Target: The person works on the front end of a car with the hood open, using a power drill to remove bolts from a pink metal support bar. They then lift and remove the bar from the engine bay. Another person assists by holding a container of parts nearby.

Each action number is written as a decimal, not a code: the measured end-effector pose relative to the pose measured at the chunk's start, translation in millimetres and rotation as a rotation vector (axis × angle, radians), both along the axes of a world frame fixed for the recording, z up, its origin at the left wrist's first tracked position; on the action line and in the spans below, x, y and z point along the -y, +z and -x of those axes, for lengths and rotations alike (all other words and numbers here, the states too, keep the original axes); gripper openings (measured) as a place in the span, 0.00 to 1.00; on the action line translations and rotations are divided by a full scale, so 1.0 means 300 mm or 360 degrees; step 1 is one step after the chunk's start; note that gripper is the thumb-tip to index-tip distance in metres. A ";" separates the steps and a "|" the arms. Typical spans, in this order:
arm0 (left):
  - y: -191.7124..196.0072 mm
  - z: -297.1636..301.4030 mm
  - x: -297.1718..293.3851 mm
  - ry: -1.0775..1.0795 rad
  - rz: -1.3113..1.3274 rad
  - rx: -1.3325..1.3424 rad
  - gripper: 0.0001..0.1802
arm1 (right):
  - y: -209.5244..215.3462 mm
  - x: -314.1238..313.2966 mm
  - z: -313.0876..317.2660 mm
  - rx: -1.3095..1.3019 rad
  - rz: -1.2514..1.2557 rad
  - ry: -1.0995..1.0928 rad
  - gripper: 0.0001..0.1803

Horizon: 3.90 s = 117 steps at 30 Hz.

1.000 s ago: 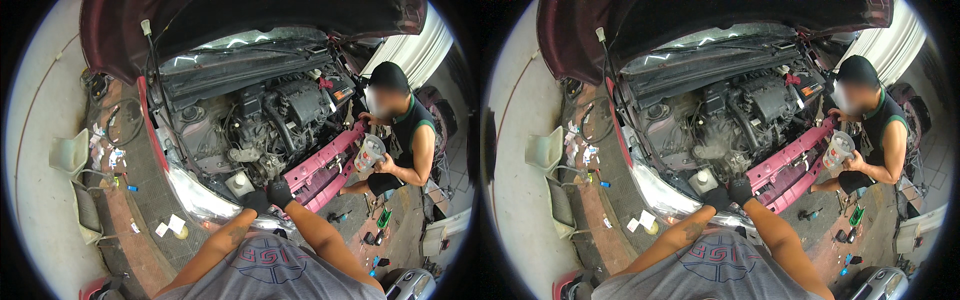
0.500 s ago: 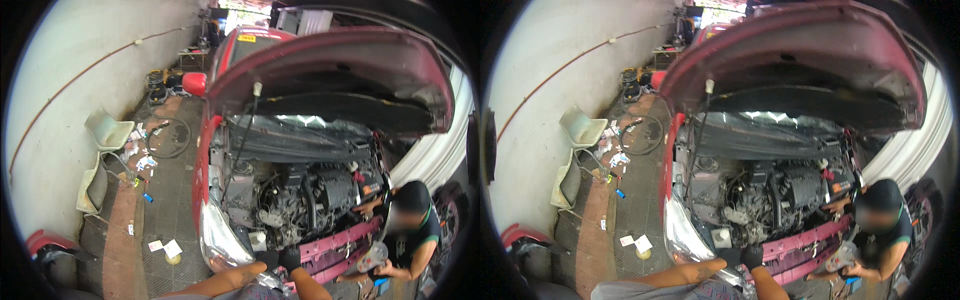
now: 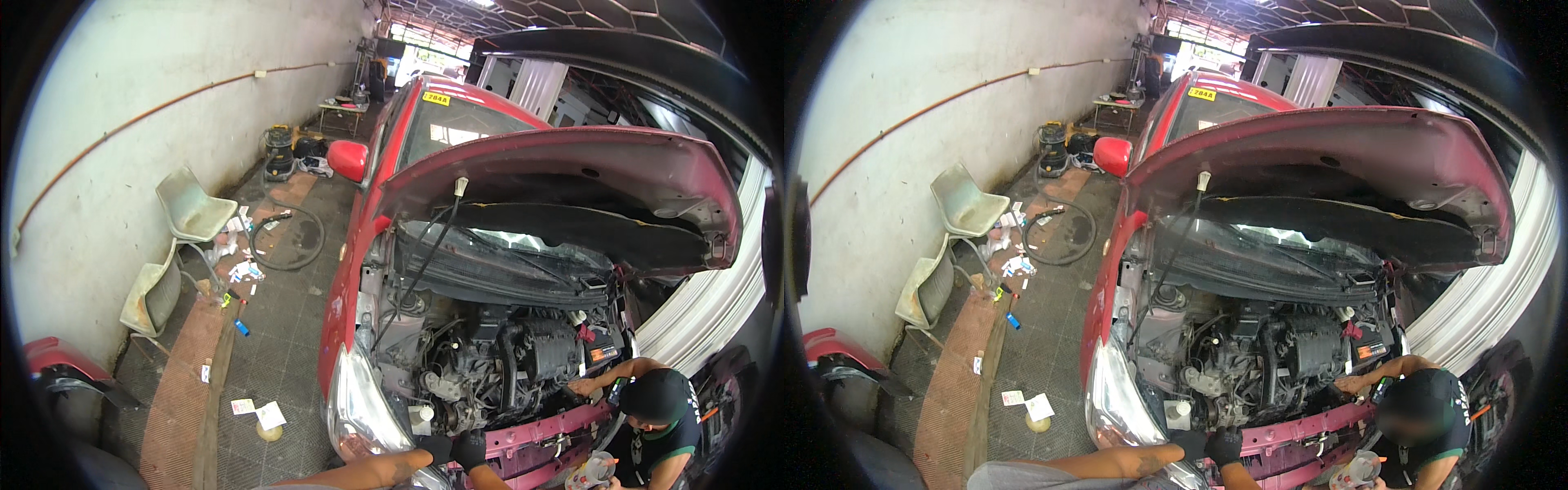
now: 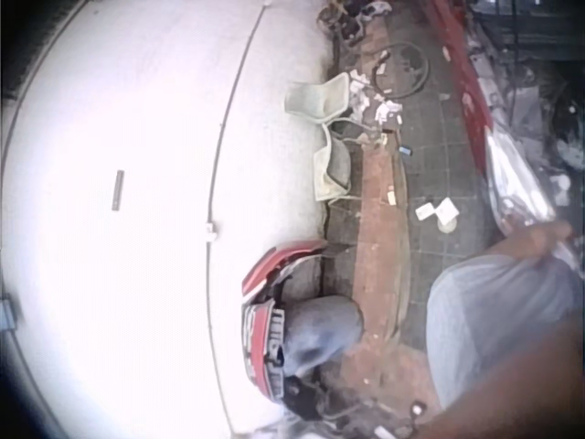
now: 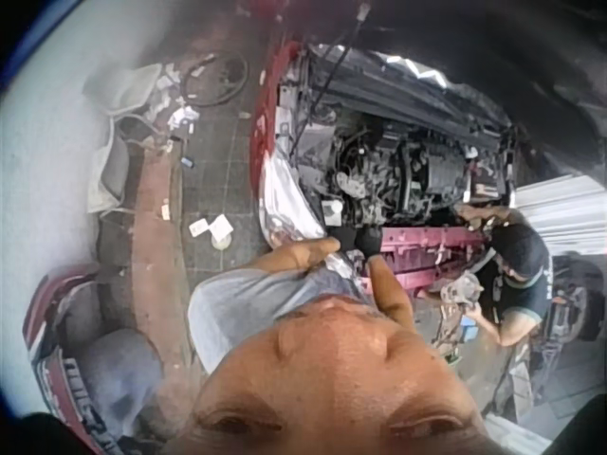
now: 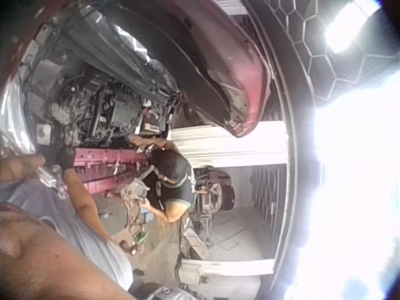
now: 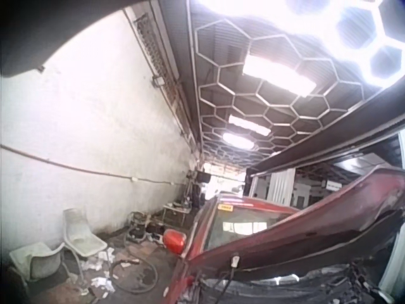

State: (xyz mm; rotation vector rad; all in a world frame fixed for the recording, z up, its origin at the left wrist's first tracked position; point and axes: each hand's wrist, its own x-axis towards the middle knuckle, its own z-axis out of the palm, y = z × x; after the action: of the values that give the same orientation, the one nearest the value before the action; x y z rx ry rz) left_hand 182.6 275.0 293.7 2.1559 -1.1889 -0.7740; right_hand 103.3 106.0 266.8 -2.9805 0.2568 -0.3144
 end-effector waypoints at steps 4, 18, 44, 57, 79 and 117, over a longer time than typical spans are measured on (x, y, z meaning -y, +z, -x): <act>-0.043 0.030 -0.057 -0.0020 -0.0026 -0.0027 0.29 | 0.000 -0.009 0.000 0.0065 0.0043 -0.0036 0.13; -0.082 0.039 -0.117 0.0006 -0.0073 -0.0048 0.33 | 0.069 -0.065 -0.008 0.0014 -0.0029 -0.0109 0.13; 0.213 -0.426 -0.492 0.1211 -0.0044 0.1375 0.39 | 0.182 -0.126 0.020 0.0422 -0.0210 -0.0238 0.16; 0.222 -0.423 -0.481 0.1163 -0.0163 0.1381 0.39 | 0.141 -0.120 0.032 0.0229 -0.0315 -0.0340 0.26; 0.220 -0.426 -0.478 0.1150 -0.0082 0.1486 0.36 | 0.163 -0.123 0.041 0.0315 -0.0251 -0.0296 0.25; 0.214 -0.426 -0.483 0.1160 -0.0150 0.1469 0.38 | 0.135 -0.127 0.025 0.0413 -0.0223 -0.0348 0.26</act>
State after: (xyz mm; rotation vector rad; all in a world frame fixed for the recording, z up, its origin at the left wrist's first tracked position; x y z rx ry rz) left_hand 310.5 419.9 357.9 2.8278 -0.5895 0.5477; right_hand 95.8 144.0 307.4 -2.7384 0.5503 -0.6704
